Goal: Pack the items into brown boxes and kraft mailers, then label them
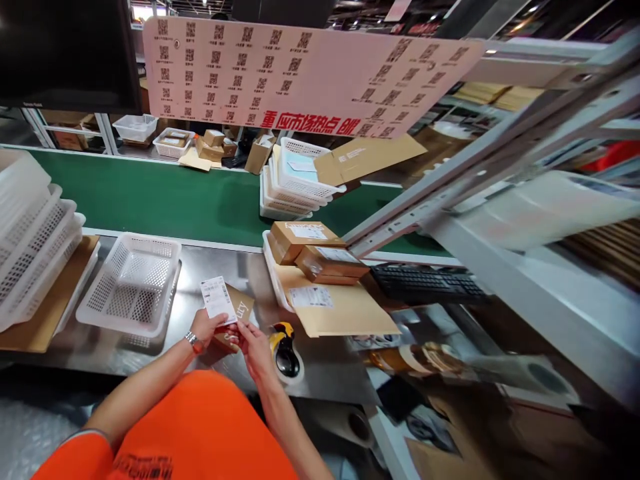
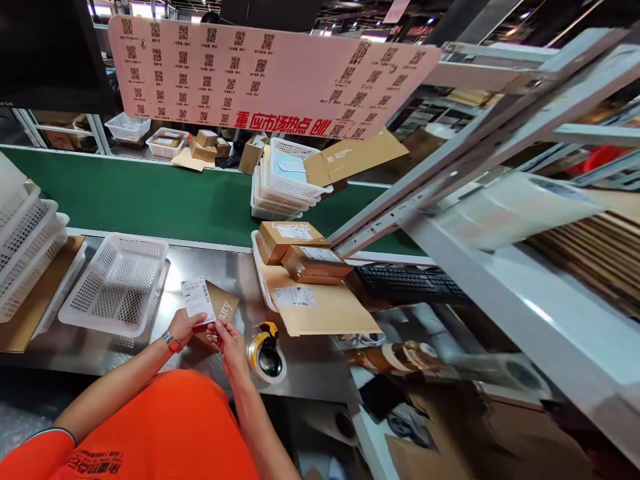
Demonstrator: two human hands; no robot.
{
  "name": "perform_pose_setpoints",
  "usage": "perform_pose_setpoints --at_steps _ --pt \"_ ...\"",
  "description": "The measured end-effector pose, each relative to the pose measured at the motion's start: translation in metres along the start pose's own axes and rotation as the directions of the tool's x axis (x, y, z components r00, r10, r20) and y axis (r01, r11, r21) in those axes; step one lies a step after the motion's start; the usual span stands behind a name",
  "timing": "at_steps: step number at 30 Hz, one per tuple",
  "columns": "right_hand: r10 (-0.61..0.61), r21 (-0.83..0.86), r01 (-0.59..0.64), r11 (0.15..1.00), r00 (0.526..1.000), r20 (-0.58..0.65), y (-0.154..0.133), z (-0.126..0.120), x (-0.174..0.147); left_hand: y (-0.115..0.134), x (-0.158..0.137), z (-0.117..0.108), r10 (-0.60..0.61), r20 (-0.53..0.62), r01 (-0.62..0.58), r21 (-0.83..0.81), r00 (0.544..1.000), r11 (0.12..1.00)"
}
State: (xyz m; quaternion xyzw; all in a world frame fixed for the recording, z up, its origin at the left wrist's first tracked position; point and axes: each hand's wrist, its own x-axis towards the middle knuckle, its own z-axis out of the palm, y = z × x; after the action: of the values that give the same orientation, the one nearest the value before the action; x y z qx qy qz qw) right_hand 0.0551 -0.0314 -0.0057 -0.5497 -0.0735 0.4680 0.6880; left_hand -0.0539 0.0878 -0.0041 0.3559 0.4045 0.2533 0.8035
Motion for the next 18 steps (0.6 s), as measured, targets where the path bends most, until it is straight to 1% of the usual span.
perform_pose_setpoints --at_steps 11,14,18 --pt "0.009 0.031 -0.009 0.999 1.0 -0.011 0.0002 -0.0028 0.0024 0.0075 -0.0098 0.006 -0.058 0.023 0.059 -0.051 0.998 0.997" --pt "0.013 0.021 -0.013 1.0 1.0 -0.018 -0.0001 -0.0029 0.0014 0.0066 -0.0093 0.0052 -0.071 0.022 0.072 -0.034 0.997 0.997" --pt "0.0 -0.017 -0.001 1.0 1.0 -0.028 0.0005 -0.0029 0.0011 0.0011 -0.0049 0.002 -0.1 0.056 0.1 0.008 0.993 0.995"
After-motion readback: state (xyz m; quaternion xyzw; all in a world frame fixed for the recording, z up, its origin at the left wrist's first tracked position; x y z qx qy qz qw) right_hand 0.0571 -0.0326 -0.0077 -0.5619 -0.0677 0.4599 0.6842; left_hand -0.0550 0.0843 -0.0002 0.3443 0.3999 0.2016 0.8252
